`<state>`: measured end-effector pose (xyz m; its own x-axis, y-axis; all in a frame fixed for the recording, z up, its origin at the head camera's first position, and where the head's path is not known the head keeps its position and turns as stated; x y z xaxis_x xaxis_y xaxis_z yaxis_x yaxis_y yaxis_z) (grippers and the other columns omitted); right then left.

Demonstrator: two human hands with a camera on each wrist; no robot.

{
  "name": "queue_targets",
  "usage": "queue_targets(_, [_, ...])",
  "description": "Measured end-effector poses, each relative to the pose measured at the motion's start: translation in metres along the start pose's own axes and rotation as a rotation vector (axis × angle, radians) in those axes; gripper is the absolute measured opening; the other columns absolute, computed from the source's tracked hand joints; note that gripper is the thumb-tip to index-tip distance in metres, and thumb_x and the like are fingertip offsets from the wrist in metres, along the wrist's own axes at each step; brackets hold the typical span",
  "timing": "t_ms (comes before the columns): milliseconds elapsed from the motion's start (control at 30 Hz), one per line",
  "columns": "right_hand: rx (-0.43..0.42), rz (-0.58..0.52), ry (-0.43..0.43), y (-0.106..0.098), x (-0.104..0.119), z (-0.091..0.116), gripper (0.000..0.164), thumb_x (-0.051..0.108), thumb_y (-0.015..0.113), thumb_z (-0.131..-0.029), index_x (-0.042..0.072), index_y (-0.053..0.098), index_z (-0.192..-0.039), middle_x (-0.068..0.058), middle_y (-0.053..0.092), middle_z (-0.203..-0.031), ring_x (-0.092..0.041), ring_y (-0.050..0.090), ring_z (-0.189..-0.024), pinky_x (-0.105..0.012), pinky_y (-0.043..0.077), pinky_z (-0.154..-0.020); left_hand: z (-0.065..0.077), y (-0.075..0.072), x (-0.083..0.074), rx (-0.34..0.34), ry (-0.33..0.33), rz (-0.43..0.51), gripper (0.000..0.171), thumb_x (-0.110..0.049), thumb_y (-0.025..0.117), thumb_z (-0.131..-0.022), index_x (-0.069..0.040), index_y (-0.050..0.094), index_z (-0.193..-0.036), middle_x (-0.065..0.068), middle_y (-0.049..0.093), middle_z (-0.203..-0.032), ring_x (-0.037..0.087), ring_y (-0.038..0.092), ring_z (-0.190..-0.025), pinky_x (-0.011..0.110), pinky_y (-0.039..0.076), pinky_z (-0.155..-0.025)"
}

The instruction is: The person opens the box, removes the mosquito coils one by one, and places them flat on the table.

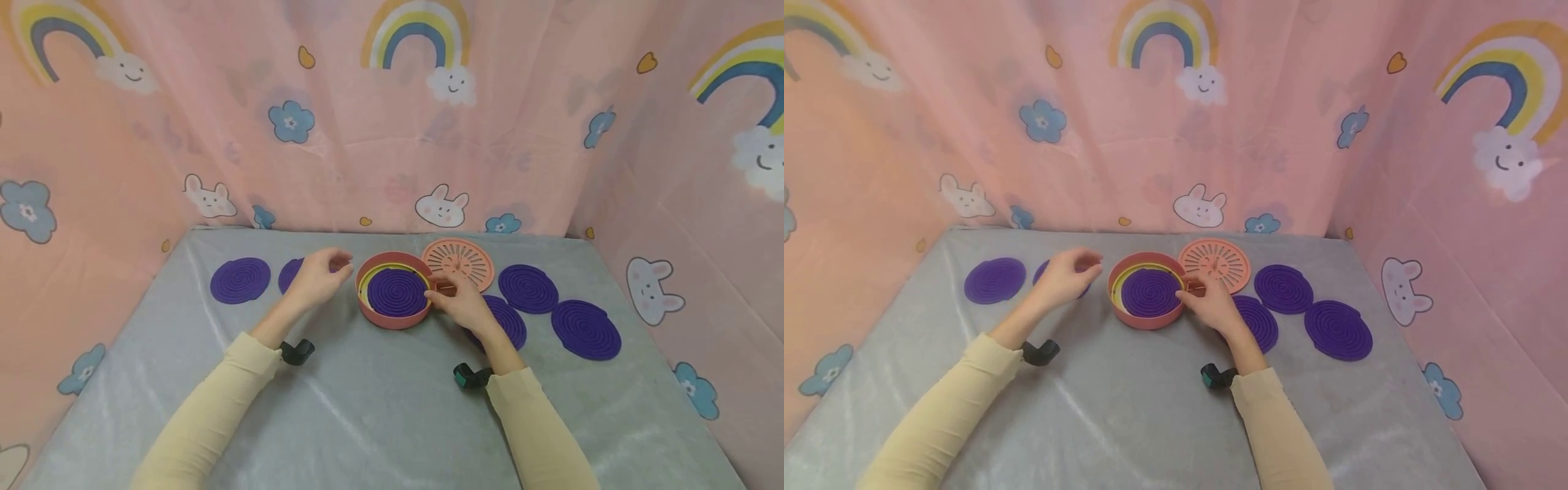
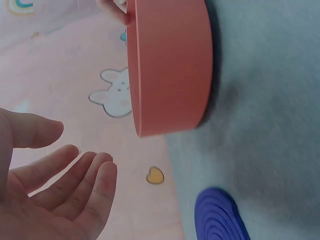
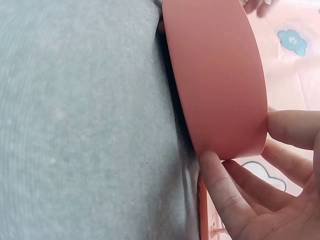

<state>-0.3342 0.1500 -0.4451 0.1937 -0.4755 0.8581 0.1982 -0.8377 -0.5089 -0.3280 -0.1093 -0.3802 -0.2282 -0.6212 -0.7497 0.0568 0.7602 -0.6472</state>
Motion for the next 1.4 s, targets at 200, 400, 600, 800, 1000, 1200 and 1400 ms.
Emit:
queue_targets(200, [0.002,-0.004,0.000,0.000,0.001,0.000,0.040,0.020,0.070,-0.098,0.006,0.062,-0.134,-0.018,0.062,-0.128,-0.036,0.062,-0.118,-0.052,0.052,-0.096,-0.006,0.013,-0.012,0.031,0.018,0.013,0.033,-0.019,0.062,-0.101,0.000,0.065,-0.128,0.014,0.068,-0.119,0.030,0.064,-0.110,0.047,0.053,-0.094])
queue_targets(400, [0.005,-0.009,-0.001,0.001,0.001,0.000,0.040,0.019,0.070,-0.098,0.004,0.061,-0.134,-0.019,0.062,-0.127,-0.037,0.062,-0.118,-0.051,0.053,-0.096,-0.011,0.030,-0.024,0.067,0.033,0.019,0.035,-0.020,0.062,-0.101,0.001,0.064,-0.130,0.014,0.068,-0.120,0.030,0.064,-0.112,0.047,0.052,-0.096])
queue_targets(600, [0.008,-0.005,-0.002,0.001,0.002,-0.001,0.040,0.019,0.070,-0.098,0.004,0.062,-0.134,-0.019,0.063,-0.127,-0.036,0.062,-0.117,-0.051,0.053,-0.095,-0.019,0.048,-0.028,0.101,0.043,0.022,0.038,-0.021,0.061,-0.102,-0.001,0.061,-0.134,0.016,0.066,-0.126,0.030,0.062,-0.114,0.046,0.052,-0.096])
queue_targets(800, [0.006,0.009,0.008,0.000,0.002,0.001,0.041,0.021,0.070,-0.098,0.005,0.061,-0.135,-0.018,0.063,-0.127,-0.036,0.062,-0.118,-0.052,0.052,-0.096,-0.026,0.066,-0.027,0.135,0.016,-0.025,0.039,-0.022,0.062,-0.101,-0.001,0.060,-0.135,0.018,0.064,-0.129,0.031,0.062,-0.117,0.046,0.053,-0.096])
queue_targets(1000, [0.002,0.014,0.009,0.000,0.003,0.001,0.041,0.022,0.070,-0.098,0.005,0.062,-0.134,-0.019,0.063,-0.128,-0.037,0.061,-0.119,-0.052,0.052,-0.097,-0.032,0.079,-0.024,0.155,-0.044,-0.066,0.039,-0.021,0.062,-0.101,-0.001,0.060,-0.134,0.019,0.063,-0.130,0.032,0.059,-0.120,0.048,0.051,-0.099])
queue_targets(1200, [0.007,0.020,0.007,0.000,0.001,0.000,0.041,0.021,0.070,-0.098,0.004,0.062,-0.134,-0.020,0.062,-0.129,-0.038,0.061,-0.119,-0.053,0.052,-0.097,-0.038,0.087,-0.019,0.150,-0.081,-0.087,0.039,-0.020,0.062,-0.101,0.000,0.060,-0.135,0.019,0.062,-0.131,0.033,0.057,-0.122,0.049,0.049,-0.100])
queue_targets(1400, [0.012,0.000,0.028,0.001,-0.002,-0.001,0.042,0.022,0.071,-0.098,0.005,0.061,-0.135,-0.018,0.061,-0.132,-0.037,0.061,-0.119,-0.052,0.052,-0.098,-0.045,0.095,-0.013,0.150,-0.088,-0.099,0.039,-0.019,0.063,-0.100,0.001,0.060,-0.133,0.020,0.061,-0.133,0.035,0.056,-0.125,0.050,0.048,-0.103])
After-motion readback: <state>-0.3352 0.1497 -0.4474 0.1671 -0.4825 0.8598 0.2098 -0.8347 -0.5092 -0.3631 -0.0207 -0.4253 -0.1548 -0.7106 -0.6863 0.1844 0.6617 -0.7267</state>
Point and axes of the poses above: each hand's wrist, its own z-axis away from the middle knuckle, its own y-axis out of the palm, x = y × z, the point moved 10 cm from there along -z, towards the middle knuckle
